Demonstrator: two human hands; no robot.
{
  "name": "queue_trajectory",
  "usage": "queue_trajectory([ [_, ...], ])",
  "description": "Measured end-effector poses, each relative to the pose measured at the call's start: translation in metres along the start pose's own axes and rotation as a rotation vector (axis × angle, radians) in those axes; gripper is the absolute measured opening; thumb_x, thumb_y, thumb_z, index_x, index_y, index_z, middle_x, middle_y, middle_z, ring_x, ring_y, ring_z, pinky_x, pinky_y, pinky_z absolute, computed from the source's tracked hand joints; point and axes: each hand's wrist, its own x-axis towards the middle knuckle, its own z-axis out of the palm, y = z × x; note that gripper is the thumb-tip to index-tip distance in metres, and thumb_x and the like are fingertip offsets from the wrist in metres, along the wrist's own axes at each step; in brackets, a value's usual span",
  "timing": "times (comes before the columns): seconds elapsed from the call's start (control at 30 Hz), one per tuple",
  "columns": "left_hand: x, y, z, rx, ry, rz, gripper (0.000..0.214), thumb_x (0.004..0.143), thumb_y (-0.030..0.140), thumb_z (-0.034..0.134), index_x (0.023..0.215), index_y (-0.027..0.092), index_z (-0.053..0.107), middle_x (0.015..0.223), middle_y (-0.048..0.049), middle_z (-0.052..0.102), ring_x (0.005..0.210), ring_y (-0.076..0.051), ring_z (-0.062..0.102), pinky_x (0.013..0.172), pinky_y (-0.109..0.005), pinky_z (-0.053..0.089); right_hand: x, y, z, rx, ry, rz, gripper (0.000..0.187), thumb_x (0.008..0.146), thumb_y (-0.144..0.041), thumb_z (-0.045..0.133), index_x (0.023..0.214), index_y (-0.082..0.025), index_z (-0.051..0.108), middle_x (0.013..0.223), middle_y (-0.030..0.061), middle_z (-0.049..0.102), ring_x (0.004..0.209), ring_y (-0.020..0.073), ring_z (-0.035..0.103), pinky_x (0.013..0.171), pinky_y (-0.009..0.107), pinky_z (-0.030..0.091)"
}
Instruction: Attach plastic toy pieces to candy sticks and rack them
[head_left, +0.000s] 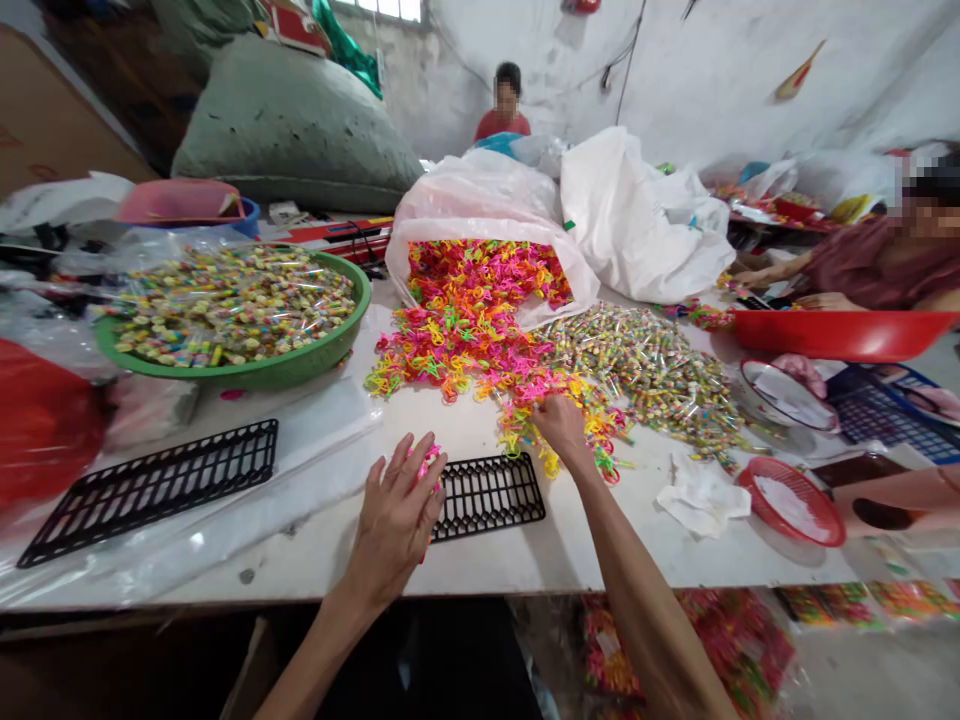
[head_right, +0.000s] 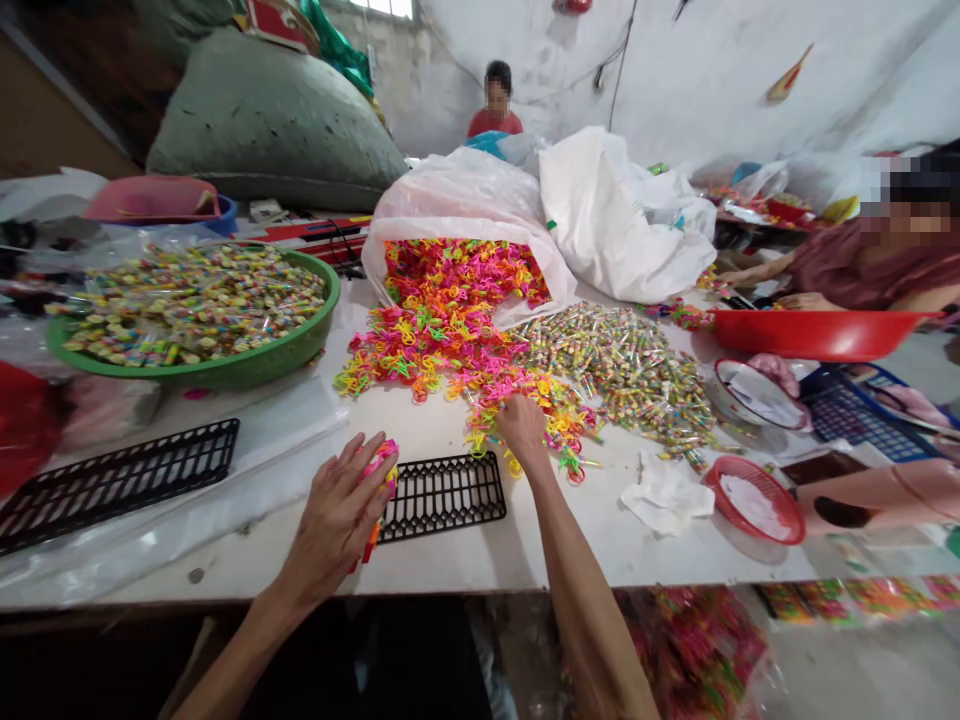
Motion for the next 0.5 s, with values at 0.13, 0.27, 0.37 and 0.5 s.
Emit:
queue_trajectory([
  [0.13,-0.007,-0.002,0.001,0.028,-0.038,0.006,0.042,0.087,0.026,0.036,0.129,0.023,0.04,0.139,-0.0047,0.035,0.131,-0.026,0.022,0.099,-0.048,0.029,-0.029,0.013,0.018,0.399,-0.064,-0.044,0.021,0.071,-0.032,0.05,0.067,-0.015,0.061,0.056,0.0026,0.06,0.05,0.0131,0.055,0.046,0.021,0.034],
  [0.27,-0.004,-0.005,0.006,0.044,-0.115,0.02,0.043,0.086,0.028,0.037,0.129,0.022,0.041,0.14,-0.0046,0.033,0.131,-0.028,0.021,0.097,-0.046,0.034,-0.023,0.021,0.022,0.598,-0.03,-0.081,0.014,0.063,-0.03,0.057,0.065,-0.016,0.06,0.056,0.0004,0.058,0.049,0.0123,0.051,0.047,0.021,0.034],
  [0.37,-0.003,-0.007,0.009,0.047,-0.116,0.024,0.045,0.086,0.028,0.037,0.131,0.022,0.038,0.141,-0.0042,0.031,0.131,-0.027,0.019,0.097,-0.045,0.035,-0.002,0.021,0.004,0.721,0.035,-0.127,0.013,0.059,-0.029,0.061,0.063,-0.016,0.06,0.056,-0.0003,0.057,0.052,0.0119,0.049,0.048,0.022,0.034],
  [0.5,-0.004,-0.007,0.011,0.039,-0.109,0.034,0.045,0.087,0.028,0.037,0.131,0.02,0.037,0.142,-0.0039,0.029,0.132,-0.027,0.016,0.098,-0.046,0.036,0.009,0.016,-0.021,1.162,-0.149,-0.098,0.023,0.061,-0.035,0.064,0.074,-0.016,0.061,0.052,-0.0042,0.053,0.042,0.007,0.04,0.042,0.02,0.031],
])
